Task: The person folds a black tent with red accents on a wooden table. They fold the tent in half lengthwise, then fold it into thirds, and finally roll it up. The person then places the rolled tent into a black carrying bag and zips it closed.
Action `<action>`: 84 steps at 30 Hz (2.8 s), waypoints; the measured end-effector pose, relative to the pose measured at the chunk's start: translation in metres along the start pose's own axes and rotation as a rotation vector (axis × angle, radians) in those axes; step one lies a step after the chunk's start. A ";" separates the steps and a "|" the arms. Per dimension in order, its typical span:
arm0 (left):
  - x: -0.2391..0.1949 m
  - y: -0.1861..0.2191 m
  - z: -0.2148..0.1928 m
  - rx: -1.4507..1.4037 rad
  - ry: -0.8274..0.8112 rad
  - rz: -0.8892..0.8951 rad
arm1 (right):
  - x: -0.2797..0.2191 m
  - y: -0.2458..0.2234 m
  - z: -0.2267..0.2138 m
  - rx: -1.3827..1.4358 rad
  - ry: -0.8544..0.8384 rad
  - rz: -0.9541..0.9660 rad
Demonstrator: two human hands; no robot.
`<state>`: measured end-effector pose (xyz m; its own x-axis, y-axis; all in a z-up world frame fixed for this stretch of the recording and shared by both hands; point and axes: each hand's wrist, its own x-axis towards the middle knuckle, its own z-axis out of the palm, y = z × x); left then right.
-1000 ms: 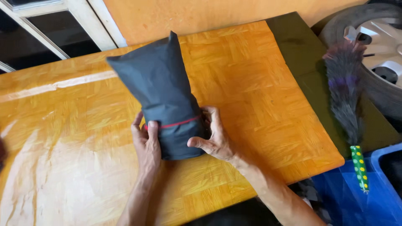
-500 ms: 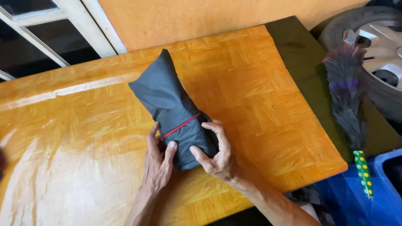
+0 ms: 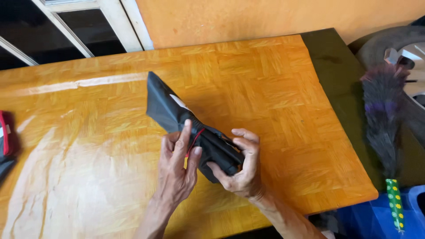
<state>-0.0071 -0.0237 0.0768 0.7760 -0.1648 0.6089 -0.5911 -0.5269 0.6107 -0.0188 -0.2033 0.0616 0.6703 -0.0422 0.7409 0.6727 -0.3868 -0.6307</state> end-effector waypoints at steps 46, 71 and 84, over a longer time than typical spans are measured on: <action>0.099 -0.058 -0.047 -0.209 -0.825 0.258 | 0.025 -0.026 0.010 -0.434 -0.251 -0.345; 0.100 -0.040 -0.054 -0.344 -0.707 0.217 | 0.028 -0.025 0.017 -0.386 -0.100 -0.394; 0.093 -0.058 -0.031 -0.360 -0.705 0.271 | 0.005 -0.009 0.029 -0.415 -0.056 -0.375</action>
<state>0.0926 0.0171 0.1138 0.4820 -0.7935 0.3716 -0.7182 -0.1149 0.6863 -0.0124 -0.1728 0.0647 0.4324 0.2126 0.8763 0.6961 -0.6964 -0.1745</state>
